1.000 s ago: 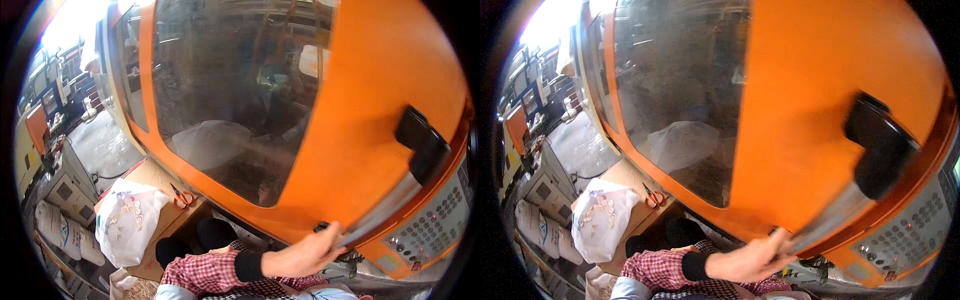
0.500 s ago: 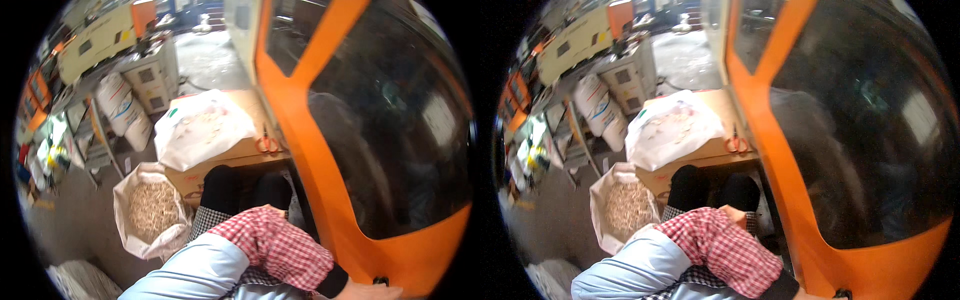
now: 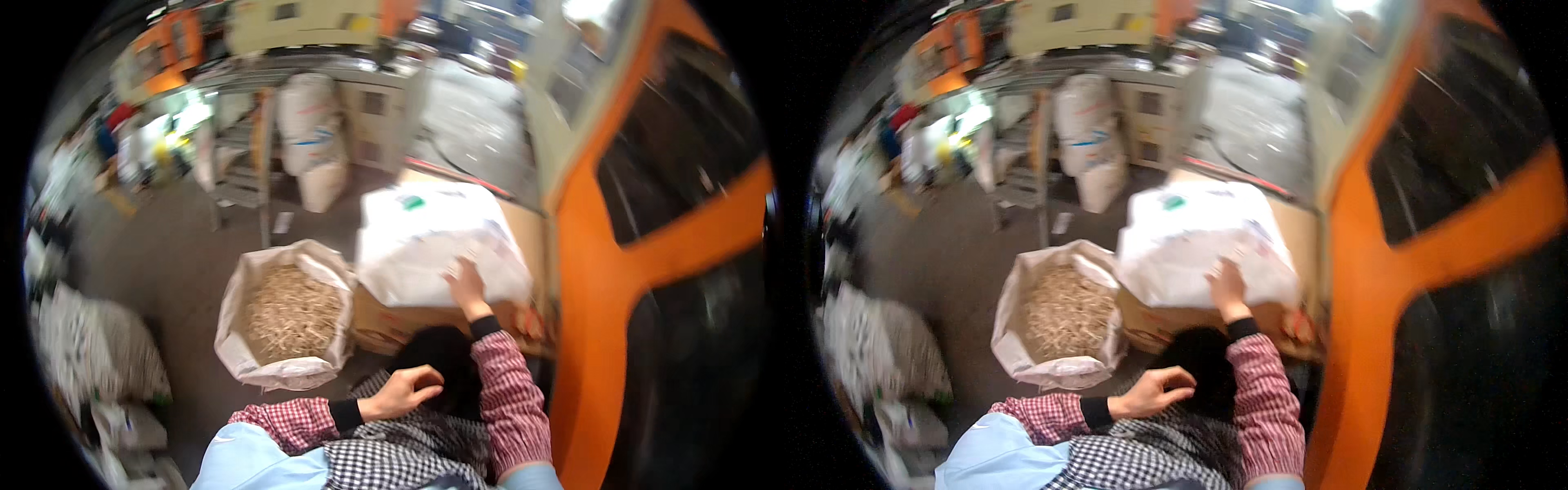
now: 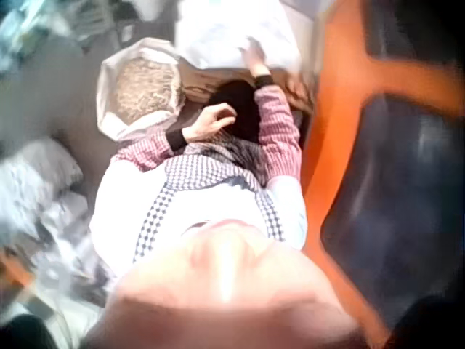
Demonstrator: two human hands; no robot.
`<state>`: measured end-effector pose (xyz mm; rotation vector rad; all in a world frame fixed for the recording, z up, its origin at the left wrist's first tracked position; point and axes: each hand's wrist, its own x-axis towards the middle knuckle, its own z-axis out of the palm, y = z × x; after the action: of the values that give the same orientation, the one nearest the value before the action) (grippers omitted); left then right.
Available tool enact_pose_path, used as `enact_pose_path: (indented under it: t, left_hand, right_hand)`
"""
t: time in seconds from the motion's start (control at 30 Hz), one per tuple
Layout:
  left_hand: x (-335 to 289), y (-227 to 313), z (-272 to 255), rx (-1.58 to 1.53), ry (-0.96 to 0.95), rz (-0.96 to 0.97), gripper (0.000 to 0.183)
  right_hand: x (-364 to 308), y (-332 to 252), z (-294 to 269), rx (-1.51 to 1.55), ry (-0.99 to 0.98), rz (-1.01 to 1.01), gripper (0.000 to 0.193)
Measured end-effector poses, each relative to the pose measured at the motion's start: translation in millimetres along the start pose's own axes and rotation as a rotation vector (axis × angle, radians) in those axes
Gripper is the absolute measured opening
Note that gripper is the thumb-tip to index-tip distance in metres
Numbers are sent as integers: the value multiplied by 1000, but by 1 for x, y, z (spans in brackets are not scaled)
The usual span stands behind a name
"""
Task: The person retrieves small white plastic components from a bag and inserts them into a machine. They then remove the assembled parts and place them into a collection bag. The process is repeated multiple times.
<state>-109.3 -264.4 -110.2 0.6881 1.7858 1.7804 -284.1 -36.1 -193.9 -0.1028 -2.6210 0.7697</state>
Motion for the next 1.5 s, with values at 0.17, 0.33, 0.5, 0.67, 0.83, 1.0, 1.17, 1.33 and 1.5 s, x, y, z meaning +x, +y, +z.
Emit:
enact_pose_path:
  t: [0.17,0.33,0.5,0.67,0.83,1.0,1.17,1.33,1.5]
  left_hand:
    - [-33,-29,-48,140,220,-69,15]
    - [-40,-43,-63,139,333,-116,16]
    - [-1,-11,-62,441,433,279,36]
    - [21,23,-74,668,121,390,46]
    - [-2,0,-73,168,-347,288,22]
    - [-33,11,-78,130,-273,32,18]
    - [-45,10,-79,381,-87,102,21]
    - [-44,37,-86,435,-111,-34,14]
    - [-24,47,-83,310,-232,-35,11]
  right_hand:
    - [12,73,39,-374,-389,-164,50]
    - [2,2,-2,-206,-130,-144,20]
    - [-52,-72,-101,276,-132,-122,19]
    - [-106,-167,-170,919,-436,9,21]
    - [-118,-174,-161,555,-386,-275,20]
    - [-149,-151,-147,601,-425,-23,27]
    - [-144,-137,-124,608,-423,-110,20]
    - [-134,-134,-119,975,-581,33,48]
    - [-130,-124,-136,696,-298,-245,30]
